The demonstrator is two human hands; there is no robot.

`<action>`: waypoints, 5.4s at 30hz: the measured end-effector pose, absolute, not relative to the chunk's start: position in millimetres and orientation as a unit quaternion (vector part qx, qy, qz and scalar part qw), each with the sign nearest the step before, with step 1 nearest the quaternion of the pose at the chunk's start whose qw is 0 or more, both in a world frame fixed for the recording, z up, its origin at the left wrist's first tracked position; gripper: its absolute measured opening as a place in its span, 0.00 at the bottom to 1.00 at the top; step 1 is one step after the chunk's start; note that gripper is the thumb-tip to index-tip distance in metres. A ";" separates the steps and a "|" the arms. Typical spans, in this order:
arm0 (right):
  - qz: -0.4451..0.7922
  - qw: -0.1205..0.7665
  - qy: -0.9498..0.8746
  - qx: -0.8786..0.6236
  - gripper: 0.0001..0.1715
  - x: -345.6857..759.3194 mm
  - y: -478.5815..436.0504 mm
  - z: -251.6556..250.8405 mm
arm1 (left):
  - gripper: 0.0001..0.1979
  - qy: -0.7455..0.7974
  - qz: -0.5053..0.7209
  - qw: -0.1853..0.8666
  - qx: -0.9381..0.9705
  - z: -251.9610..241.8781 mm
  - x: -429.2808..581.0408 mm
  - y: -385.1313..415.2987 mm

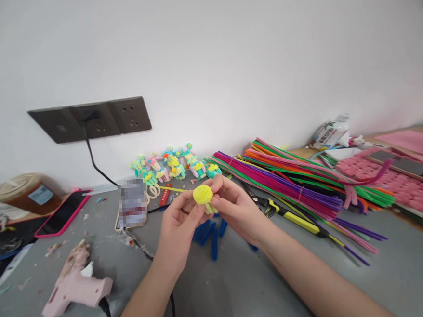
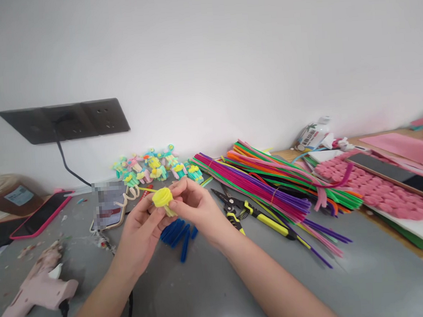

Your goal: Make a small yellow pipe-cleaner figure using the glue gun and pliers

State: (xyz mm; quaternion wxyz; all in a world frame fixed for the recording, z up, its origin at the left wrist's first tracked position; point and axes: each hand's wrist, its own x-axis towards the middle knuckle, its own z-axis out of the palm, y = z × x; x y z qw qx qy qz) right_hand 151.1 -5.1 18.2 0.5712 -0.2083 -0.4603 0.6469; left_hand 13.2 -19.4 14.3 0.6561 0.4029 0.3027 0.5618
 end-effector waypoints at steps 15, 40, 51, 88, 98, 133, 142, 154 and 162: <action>0.730 0.512 -0.399 -0.214 0.14 157.0 -7.0 23.7 | 0.09 0.311 0.556 0.655 0.407 13.4 12.2 -17.2; 0.716 0.515 -0.410 -0.232 0.14 157.2 -6.6 23.5 | 0.10 0.321 0.555 0.648 0.411 14.6 12.1 -17.5; 0.722 0.501 -0.414 -0.237 0.12 159.2 -3.7 20.0 | 0.13 0.341 0.556 0.639 0.407 14.6 12.6 -17.4; 0.768 0.451 -0.374 -0.259 0.12 155.7 -4.2 17.8 | 0.18 0.318 0.507 0.725 0.340 21.3 11.6 -18.3; 0.771 0.453 -0.373 -0.246 0.10 155.0 -4.8 19.0 | 0.18 0.312 0.505 0.723 0.353 21.5 12.1 -18.7; 0.689 0.493 -0.449 -0.284 0.12 163.3 -0.1 24.1 | 0.06 0.268 0.505 0.767 0.291 23.8 5.6 -13.8; 0.507 0.564 -0.543 -0.361 0.09 163.9 4.7 17.1 | 0.09 0.308 0.519 0.737 0.304 23.2 6.8 -13.4; 0.464 0.555 -0.558 -0.406 0.11 160.6 2.1 16.4 | 0.05 0.334 0.512 0.752 0.244 23.0 6.8 -11.8; 0.488 0.553 -0.541 -0.406 0.13 160.0 1.3 15.8 | 0.05 0.334 0.513 0.755 0.238 22.1 6.6 -12.2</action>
